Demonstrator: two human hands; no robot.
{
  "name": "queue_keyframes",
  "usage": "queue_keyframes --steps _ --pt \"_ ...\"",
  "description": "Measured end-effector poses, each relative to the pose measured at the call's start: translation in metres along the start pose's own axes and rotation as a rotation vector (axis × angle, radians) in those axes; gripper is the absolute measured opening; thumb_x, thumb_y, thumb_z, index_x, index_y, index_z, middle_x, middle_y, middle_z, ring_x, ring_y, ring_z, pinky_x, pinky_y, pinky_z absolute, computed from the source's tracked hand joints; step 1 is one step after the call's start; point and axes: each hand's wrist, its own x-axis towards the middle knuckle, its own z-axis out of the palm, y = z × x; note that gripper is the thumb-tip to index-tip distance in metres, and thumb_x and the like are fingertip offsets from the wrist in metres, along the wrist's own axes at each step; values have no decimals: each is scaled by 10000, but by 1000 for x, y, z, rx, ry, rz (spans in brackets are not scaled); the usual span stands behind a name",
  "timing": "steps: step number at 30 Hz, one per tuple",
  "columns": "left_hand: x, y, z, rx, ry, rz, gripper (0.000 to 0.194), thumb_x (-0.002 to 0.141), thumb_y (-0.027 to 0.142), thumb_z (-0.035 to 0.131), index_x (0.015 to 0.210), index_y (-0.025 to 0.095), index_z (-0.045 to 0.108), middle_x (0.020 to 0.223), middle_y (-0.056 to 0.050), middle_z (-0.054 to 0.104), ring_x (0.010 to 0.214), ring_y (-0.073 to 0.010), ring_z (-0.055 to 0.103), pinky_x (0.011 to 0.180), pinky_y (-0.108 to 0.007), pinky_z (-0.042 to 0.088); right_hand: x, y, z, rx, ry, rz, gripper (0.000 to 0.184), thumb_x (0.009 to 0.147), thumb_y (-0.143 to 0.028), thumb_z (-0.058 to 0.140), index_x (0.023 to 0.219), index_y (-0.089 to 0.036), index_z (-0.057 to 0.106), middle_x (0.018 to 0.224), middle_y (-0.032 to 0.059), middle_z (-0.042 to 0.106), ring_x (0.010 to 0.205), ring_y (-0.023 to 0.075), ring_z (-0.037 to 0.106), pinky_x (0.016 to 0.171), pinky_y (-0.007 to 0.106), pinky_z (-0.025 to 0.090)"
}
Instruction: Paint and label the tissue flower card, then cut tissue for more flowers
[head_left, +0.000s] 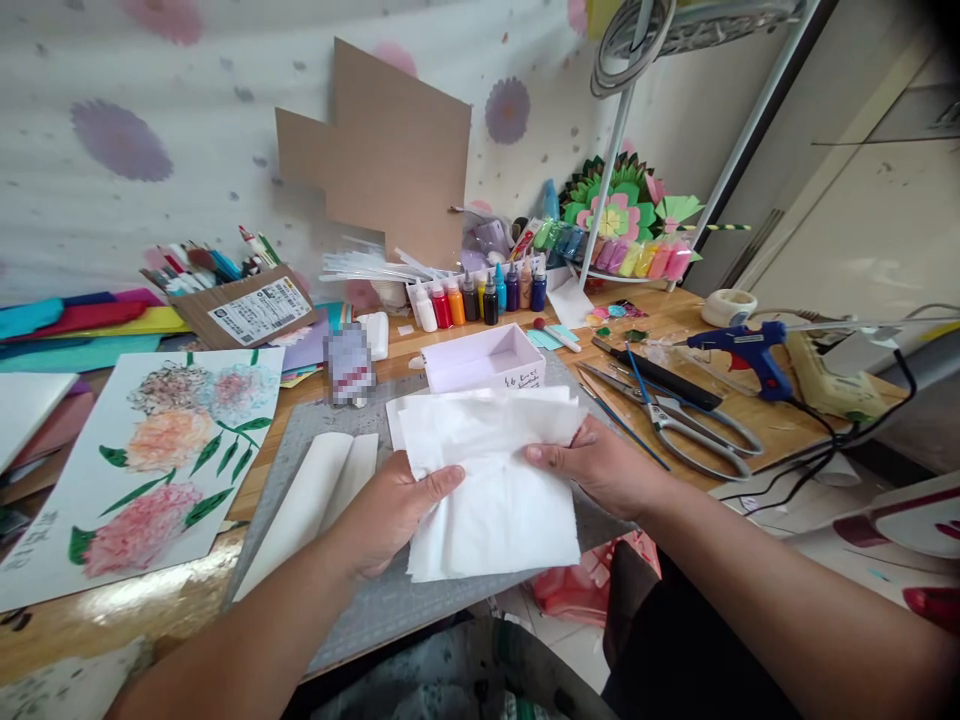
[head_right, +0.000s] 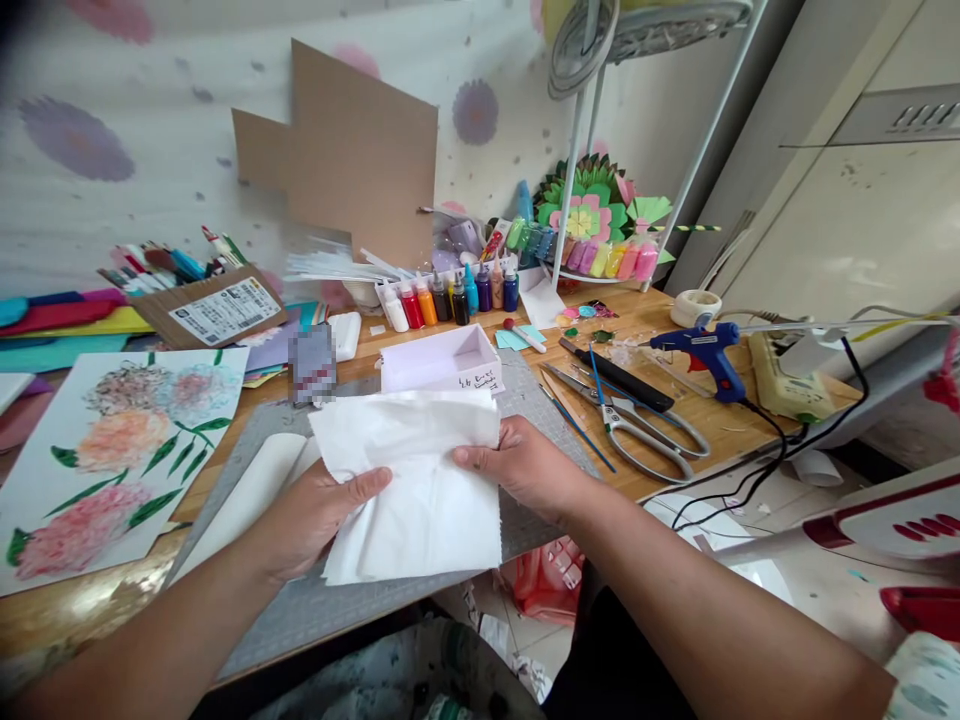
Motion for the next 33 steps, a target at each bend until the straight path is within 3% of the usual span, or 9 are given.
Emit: queue_keyframes --steps 6,12,16,20,22,25,33 --pt "0 0 -2 -70 -6 -19 537 798 353 664 1298 217 523 1270 -94 612 1143 -293 578 948 -430 475 -1 0 2 32 -102 28 342 673 -354 787 902 -119 690 866 75 697 750 162 635 758 322 498" --pt "-2 5 -1 -163 28 -43 549 766 324 701 1274 193 540 1179 -102 667 1087 -290 613 927 -426 486 -1 1 10 135 -24 10 237 664 -310 789 776 -121 702 794 58 691 673 144 613 764 333 494" --pt "-4 10 0 -255 48 -105 459 696 303 760 1126 184 652 997 -88 733 935 -281 673 854 -415 522 -2 -4 16 275 -16 22 272 605 -251 806 839 -135 732 823 70 720 708 163 651 740 311 507" --pt "-5 17 -1 -263 -62 -37 303 553 245 841 831 165 751 819 -67 751 768 -227 689 711 -290 549 -4 -14 18 287 -59 87 220 546 -211 806 749 -143 759 685 48 721 575 131 641 602 243 506" --pt "-6 21 -1 -240 -111 -73 230 559 239 827 761 155 757 788 -82 750 704 -216 686 647 -275 548 -5 -17 17 272 -74 110 165 565 -206 782 720 -152 763 653 39 716 517 109 619 536 212 479" --pt "-6 26 0 -222 -95 -122 108 609 234 776 669 147 753 722 -95 741 633 -218 679 588 -290 545 -7 -18 14 231 -82 87 113 602 -202 755 708 -165 763 656 33 717 509 106 612 526 216 468" --pt "-5 28 5 -200 -70 -72 24 604 174 724 599 151 727 681 -81 726 605 -225 668 576 -326 548 -10 -19 12 128 -52 34 53 620 -200 717 657 -185 752 608 11 688 473 107 571 523 248 455"
